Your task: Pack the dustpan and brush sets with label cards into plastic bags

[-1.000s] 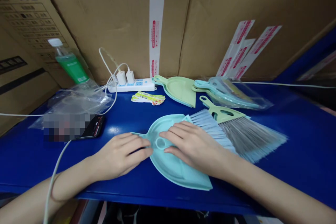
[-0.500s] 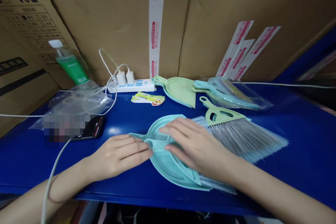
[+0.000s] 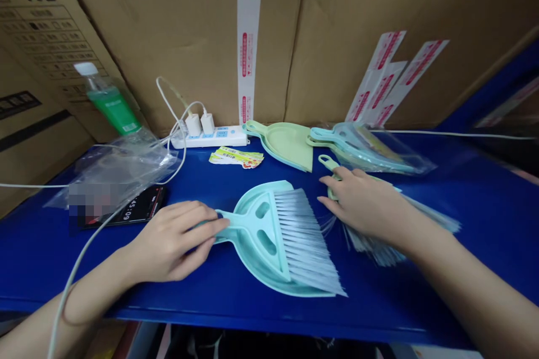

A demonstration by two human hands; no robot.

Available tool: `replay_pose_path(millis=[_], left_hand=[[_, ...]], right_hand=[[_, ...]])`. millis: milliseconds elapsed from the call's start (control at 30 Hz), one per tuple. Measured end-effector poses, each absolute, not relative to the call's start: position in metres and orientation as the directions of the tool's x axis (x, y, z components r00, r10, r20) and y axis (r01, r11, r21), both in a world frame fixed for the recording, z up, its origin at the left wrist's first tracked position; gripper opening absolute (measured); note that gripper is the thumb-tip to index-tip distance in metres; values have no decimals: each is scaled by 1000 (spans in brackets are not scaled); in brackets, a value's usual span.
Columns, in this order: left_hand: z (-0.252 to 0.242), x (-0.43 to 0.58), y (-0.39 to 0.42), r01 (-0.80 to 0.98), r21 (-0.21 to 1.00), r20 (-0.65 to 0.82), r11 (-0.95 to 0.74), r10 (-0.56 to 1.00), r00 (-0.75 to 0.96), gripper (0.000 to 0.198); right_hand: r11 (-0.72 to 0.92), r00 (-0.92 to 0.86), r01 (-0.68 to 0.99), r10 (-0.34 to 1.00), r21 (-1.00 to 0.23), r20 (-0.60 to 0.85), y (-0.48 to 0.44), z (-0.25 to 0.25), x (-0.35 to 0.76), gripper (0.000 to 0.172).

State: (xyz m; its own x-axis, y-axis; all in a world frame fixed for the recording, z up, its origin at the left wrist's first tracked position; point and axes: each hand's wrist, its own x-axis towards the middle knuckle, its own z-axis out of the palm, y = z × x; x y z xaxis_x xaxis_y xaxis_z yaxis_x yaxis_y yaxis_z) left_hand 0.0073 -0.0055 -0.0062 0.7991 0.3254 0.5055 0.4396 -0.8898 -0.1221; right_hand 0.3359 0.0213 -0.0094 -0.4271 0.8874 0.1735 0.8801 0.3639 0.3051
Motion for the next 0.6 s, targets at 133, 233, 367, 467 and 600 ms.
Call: replay_pose_path(millis=[133,233,367,467,600], left_hand=[[-3,9,-7,429,-116,487,-896,325,810,25],[0,10,-7,428,-108,447,-897,341,827,26],[1,11,-6,419,-136,433,-898,327,840,21],[0,11,-5,423,-181,439,-888,312,843,18],[-1,11,-4,440,-222,454,-870,307,836,14]], right_hand=[[382,-445,866,883,323,149,17,-7,341,17],[425,-481,850,867,311,129,17,-5,348,13],[491,-538,826,833,276,131,18,-4,356,11],[475,-527,831,838,291,139,21,-5,362,10],[531,-570,810,812,247,123,25,-4,377,9]])
